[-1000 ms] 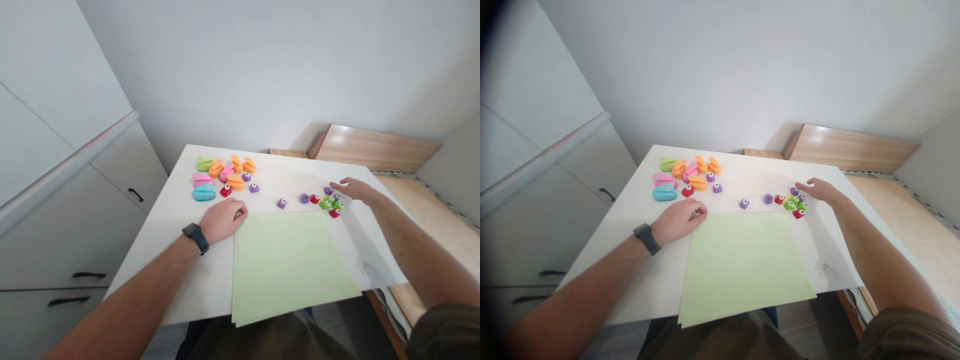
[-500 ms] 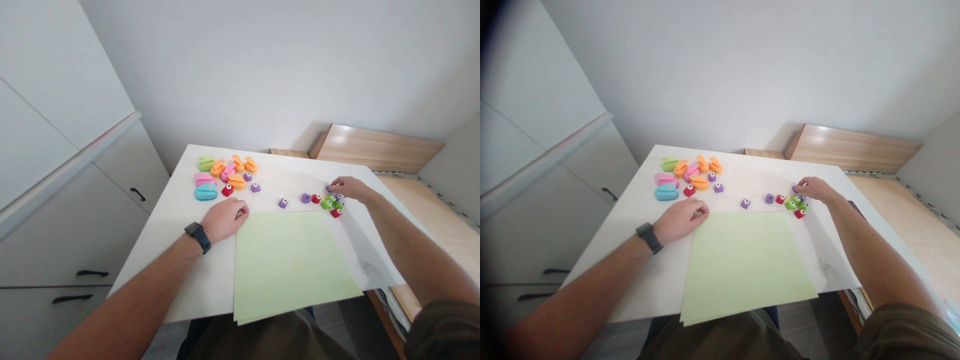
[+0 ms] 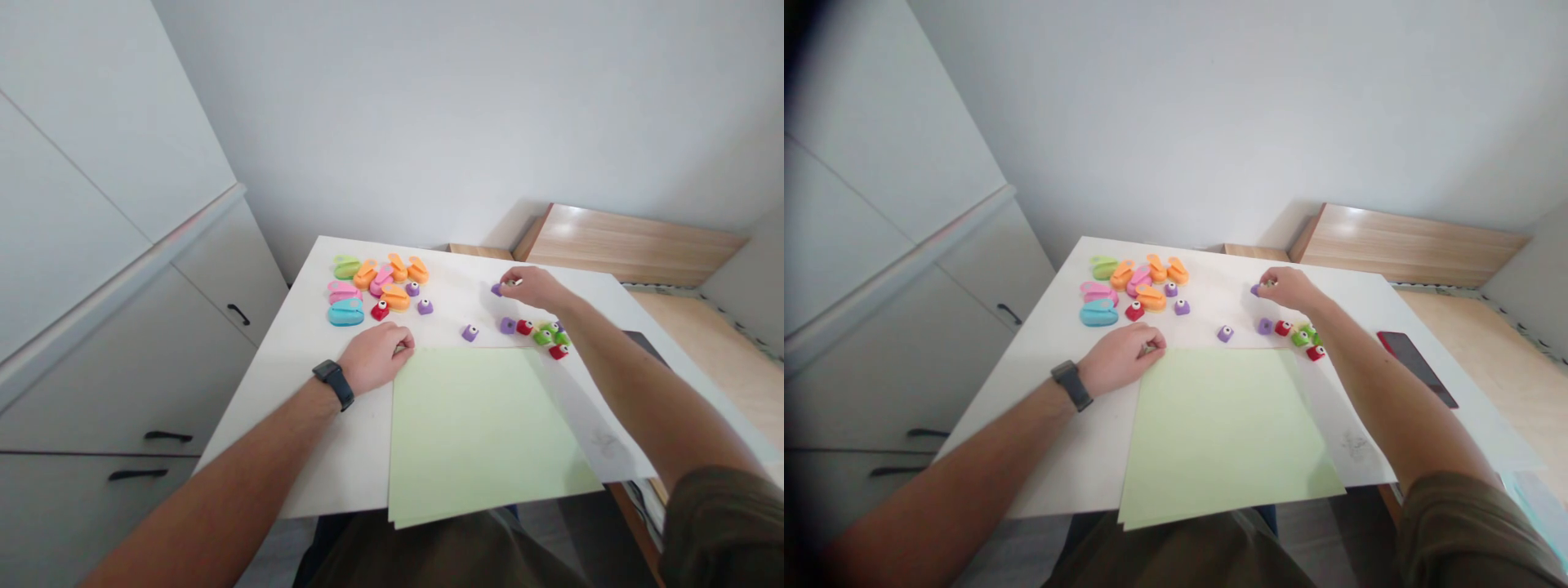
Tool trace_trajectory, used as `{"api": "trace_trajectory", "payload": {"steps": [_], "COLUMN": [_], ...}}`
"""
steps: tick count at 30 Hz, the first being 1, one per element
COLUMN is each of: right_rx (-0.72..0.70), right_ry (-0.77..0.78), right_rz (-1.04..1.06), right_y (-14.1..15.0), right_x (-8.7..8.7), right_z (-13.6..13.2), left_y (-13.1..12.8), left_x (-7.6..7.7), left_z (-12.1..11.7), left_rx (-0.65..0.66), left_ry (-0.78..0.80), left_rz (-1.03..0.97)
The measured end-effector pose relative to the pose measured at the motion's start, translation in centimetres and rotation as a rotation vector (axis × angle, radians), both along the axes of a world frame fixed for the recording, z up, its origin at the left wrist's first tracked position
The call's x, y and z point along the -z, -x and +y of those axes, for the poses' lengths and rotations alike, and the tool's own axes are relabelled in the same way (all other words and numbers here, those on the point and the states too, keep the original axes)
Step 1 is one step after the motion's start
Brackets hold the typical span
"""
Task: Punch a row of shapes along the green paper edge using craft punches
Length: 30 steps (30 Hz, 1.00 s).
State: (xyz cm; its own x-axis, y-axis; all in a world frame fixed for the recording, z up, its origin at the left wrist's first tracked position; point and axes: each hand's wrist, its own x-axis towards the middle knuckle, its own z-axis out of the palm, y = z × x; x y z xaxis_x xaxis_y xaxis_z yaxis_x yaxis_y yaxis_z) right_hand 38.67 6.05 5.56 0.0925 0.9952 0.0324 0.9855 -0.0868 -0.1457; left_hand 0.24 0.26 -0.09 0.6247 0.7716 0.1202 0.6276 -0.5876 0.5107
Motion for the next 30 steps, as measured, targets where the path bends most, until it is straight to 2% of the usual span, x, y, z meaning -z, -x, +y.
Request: {"api": "trace_trajectory", "payload": {"steps": [7, 10, 13, 17, 23, 27, 30], "right_rx": [-0.309, -0.361, -0.354, -0.305, -0.143, 0.002, 0.055], "right_ry": [0.008, 0.044, 0.017, -0.011, 0.035, 0.127, 0.218], "right_rz": [0.055, 0.074, 0.118, 0.069, -0.064, -0.187, -0.167], "right_y": [10.8, 13.3, 13.7, 11.1, 3.4, -1.8, -4.7], "right_x": [0.6, 1.0, 1.0, -0.2, -2.1, -1.9, -1.1], "right_z": [2.8, 3.4, 3.1, 1.6, -2.0, -4.4, -6.3], "left_y": [0.0, 0.0, 0.0, 0.1, 0.1, 0.0, 0.0], "left_x": [-0.3, -0.4, -0.4, -0.2, -0.3, -0.2, -0.1], "left_z": [0.0, -0.1, -0.1, -0.1, -0.1, -0.1, 0.0], "left_rx": [0.007, 0.006, 0.006, 0.007, -0.002, 0.000, -0.001], "left_ry": [0.015, 0.015, 0.012, 0.009, 0.022, 0.017, 0.012], "left_rz": [0.013, 0.018, 0.010, -0.006, -0.003, -0.002, 0.000]}}
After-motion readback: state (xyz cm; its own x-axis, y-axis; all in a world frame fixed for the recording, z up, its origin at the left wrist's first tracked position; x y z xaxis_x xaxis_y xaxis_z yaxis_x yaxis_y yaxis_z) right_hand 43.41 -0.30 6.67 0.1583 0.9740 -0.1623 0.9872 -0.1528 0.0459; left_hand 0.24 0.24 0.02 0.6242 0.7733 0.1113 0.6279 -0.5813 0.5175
